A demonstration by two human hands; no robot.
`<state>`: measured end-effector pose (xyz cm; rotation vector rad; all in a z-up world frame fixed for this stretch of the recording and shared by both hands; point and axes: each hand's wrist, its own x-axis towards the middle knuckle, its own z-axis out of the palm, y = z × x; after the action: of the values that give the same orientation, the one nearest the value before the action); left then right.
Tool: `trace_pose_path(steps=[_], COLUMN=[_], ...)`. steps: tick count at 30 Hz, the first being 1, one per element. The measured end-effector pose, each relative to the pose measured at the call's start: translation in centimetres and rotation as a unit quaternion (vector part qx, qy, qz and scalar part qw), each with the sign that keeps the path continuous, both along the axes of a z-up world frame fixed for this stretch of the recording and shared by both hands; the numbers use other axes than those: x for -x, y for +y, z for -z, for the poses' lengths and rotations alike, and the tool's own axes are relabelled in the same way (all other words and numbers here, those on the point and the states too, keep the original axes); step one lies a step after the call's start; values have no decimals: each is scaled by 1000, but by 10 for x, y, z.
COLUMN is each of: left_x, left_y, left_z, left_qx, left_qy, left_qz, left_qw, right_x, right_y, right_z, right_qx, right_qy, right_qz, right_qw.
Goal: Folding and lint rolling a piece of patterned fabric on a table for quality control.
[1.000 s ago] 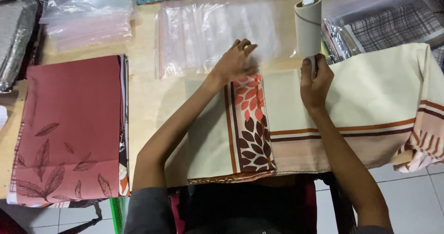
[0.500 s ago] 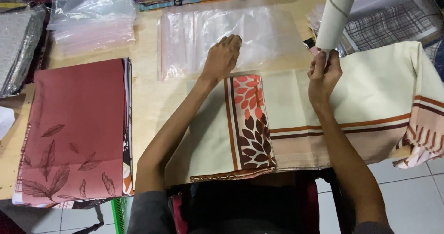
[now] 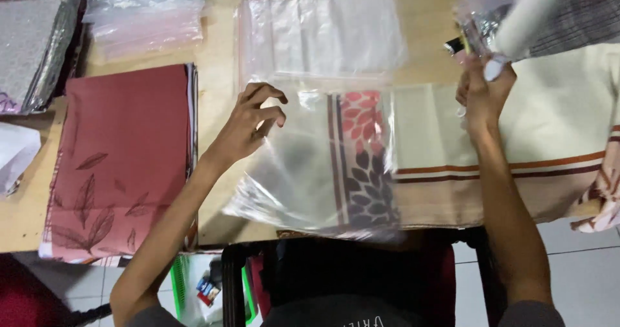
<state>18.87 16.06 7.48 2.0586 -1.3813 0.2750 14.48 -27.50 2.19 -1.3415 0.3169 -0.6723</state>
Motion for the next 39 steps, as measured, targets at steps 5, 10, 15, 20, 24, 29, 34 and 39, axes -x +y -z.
trace_pose_path(steps=[5,10,15,20,24,29,34,39], left_x=[17,30,18,13,5,-1,2,2], left_y=[12,-1,0,2,7,4,7,12], left_z=[19,28,57,54,55,42,42,47], left_qx=[53,77,50,11,64,123,113,129], left_qy=[255,320,347,314,358,395,425,438], left_qz=[-69,-214,-292,-261,-243,-203,-182,-155], left_qw=[963,920,890,913,900,888,880,876], right_x=[14,28,29,11,-18,-64,-50,-30], right_y=[43,63,69,65,51,41,71,86], right_z=[-5,-21,-12,11,20,31,10,-16], right_qx=[323,403,415,406,406,483,426,386], right_qy=[129,210,243,222,200,164,195,253], right_qz=[-157,-162,-154,-149,-119,-108,-120,-149], right_qw=[924,876,863,874,884,854,875,875])
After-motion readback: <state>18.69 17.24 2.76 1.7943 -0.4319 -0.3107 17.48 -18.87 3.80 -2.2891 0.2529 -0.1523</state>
